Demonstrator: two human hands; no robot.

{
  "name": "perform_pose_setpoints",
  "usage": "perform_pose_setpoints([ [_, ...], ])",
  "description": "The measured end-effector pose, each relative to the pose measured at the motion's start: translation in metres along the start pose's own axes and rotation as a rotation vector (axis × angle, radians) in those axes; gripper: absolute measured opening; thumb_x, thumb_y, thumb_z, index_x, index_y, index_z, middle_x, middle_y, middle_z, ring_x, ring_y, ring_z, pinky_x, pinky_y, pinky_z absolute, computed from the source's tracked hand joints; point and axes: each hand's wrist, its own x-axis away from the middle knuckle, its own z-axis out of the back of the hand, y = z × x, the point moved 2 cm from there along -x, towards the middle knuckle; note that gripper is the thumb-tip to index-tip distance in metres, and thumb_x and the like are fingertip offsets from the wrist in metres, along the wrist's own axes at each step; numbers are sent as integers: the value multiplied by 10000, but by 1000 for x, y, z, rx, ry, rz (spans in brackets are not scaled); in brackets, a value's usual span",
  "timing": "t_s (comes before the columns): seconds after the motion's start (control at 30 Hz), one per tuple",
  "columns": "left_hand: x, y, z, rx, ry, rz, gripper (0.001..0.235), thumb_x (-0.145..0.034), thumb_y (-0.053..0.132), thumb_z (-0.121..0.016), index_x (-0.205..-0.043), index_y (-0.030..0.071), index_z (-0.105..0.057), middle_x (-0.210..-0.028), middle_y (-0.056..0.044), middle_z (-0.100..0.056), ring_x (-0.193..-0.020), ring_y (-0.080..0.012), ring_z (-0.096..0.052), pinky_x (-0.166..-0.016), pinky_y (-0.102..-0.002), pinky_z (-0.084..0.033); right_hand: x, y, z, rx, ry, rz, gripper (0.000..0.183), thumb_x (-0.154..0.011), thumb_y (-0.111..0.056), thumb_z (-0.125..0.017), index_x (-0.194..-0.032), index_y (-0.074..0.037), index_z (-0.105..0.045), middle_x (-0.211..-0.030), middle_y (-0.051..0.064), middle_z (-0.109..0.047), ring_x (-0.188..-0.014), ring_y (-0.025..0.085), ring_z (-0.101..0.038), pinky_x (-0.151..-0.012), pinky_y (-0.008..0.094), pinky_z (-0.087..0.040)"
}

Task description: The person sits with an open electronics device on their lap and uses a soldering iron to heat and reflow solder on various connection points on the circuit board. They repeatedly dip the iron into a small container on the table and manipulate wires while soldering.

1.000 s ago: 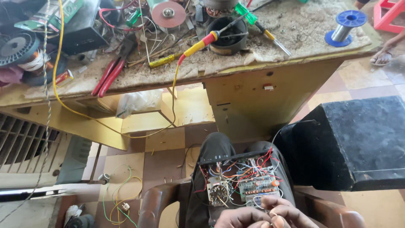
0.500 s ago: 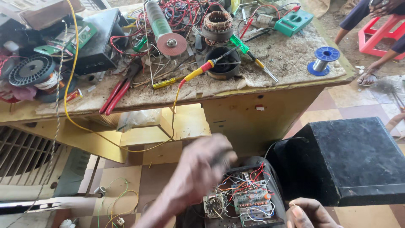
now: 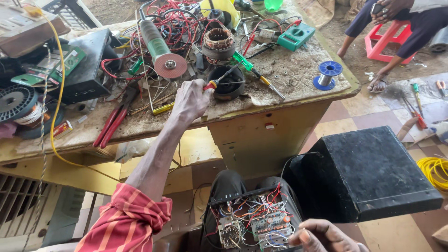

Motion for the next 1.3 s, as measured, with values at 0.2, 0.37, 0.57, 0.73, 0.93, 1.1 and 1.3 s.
perform_pose_setpoints([
  [0.2,48,22,28,255,47,115,264,-956,226,-695,-1082,-2,-656,-834,-205,-733,-754,-345,-718,-713,-454,-530,-16,-37,-22,27,-75,-100,235,-764,-22,-829,-992,24,-794,-794,135,-853,-614,97,-674,-577,232,-522],
  [0.37,151,50,48,434,-91,111,313,-911,136,-736,-1200,37,-669,-919,-139,-774,-774,-190,-713,-725,-342,-555,-29,-80,-44,-104,-118,-79,237,-798,-17,-793,-1024,55,-803,-868,117,-833,-779,121,-750,-726,259,-611],
  [0.57,243,67,35,670,-204,236,279,-882,104,-770,-1144,25,-717,-903,-63,-807,-801,-100,-704,-746,-250,-584,-31,-98,-67,-208,-86,-60,197,-912,-67,-746,-1081,32,-764,-886,29,-740,-781,61,-642,-702,202,-521],
  [0.73,282,70,15,719,-218,319,275,-891,85,-781,-1155,27,-731,-902,-58,-797,-790,-96,-689,-719,-246,-574,-28,-96,-79,-269,-71,-169,172,-928,-99,-736,-1057,16,-730,-790,-32,-664,-662,6,-541,-586,162,-442],
  [0.93,304,76,6,783,-237,370,307,-877,64,-775,-1180,36,-729,-929,-57,-799,-803,-87,-704,-734,-238,-586,-21,-94,-86,-317,-50,-262,176,-914,-90,-743,-1044,27,-724,-782,-3,-693,-645,18,-566,-566,168,-446],
  [1.1,309,78,4,800,-241,362,323,-874,56,-776,-1191,33,-723,-958,-60,-800,-839,-88,-716,-763,-242,-591,-18,-91,-87,-269,-41,-271,158,-927,-90,-745,-1038,22,-725,-761,-7,-671,-626,14,-549,-548,166,-426],
  [1.3,310,80,5,808,-266,368,322,-878,67,-771,-1194,34,-718,-977,-63,-807,-847,-89,-721,-778,-245,-599,-15,-88,-89,-293,-41,-277,159,-932,-87,-738,-1042,25,-716,-754,-4,-664,-623,15,-549,-552,165,-430],
])
